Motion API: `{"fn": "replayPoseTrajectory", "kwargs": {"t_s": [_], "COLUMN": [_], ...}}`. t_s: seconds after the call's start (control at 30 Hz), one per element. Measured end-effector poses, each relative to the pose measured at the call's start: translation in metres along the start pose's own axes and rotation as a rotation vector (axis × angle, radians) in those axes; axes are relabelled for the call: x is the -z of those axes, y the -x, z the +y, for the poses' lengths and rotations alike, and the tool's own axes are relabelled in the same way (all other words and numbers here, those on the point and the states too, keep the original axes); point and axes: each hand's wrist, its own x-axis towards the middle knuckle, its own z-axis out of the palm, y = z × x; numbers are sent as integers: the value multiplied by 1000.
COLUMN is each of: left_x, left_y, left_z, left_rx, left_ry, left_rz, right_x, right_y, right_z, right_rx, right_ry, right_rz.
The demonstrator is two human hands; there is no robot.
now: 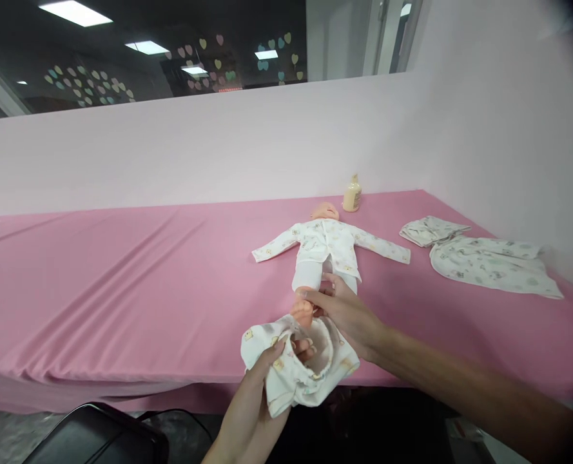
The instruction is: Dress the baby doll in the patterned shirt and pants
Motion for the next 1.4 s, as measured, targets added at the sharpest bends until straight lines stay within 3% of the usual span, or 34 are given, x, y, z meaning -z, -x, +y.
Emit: {"fn": "replayPoseTrajectory", "kwargs": {"t_s": [0.13,0.37,0.5,0.7,0.9,1.0,1.1,1.23,1.33,1.4], "left_x": [-7,-22,-33,-49,-59,-59,-60,-65,-64,-60], "left_y": [4,5,-4,-4,-1,-5,-9,-11,-11,-13], "left_z": [1,0,-6,-15,-18,-18,-18,-18,-19,-20], "left_rx": [-14,-75,-130,-237,-291,-290,-293,-344,-345,-325], "left_ry": [53,121,180,124,30,23,32,6,-47,-92], "left_rz": [-58,-91,-176,3,92,126,146,150,157,153], "right_x": [1,1,6,13,11,11,11,13,17,20], "right_y": [3,-1,0,8,3,-2,-5,-3,-1,0], "right_z": [2,18,13,-5,1,10,15,6,-4,-8], "right_rx": [-49,40,87,295,382,483,496,316,109,72], "right_ry": [37,77,301,834,979,927,681,411,308,310], "right_rz": [5,-49,-85,-96,-70,-115,-253,-432,-529,-578]}}
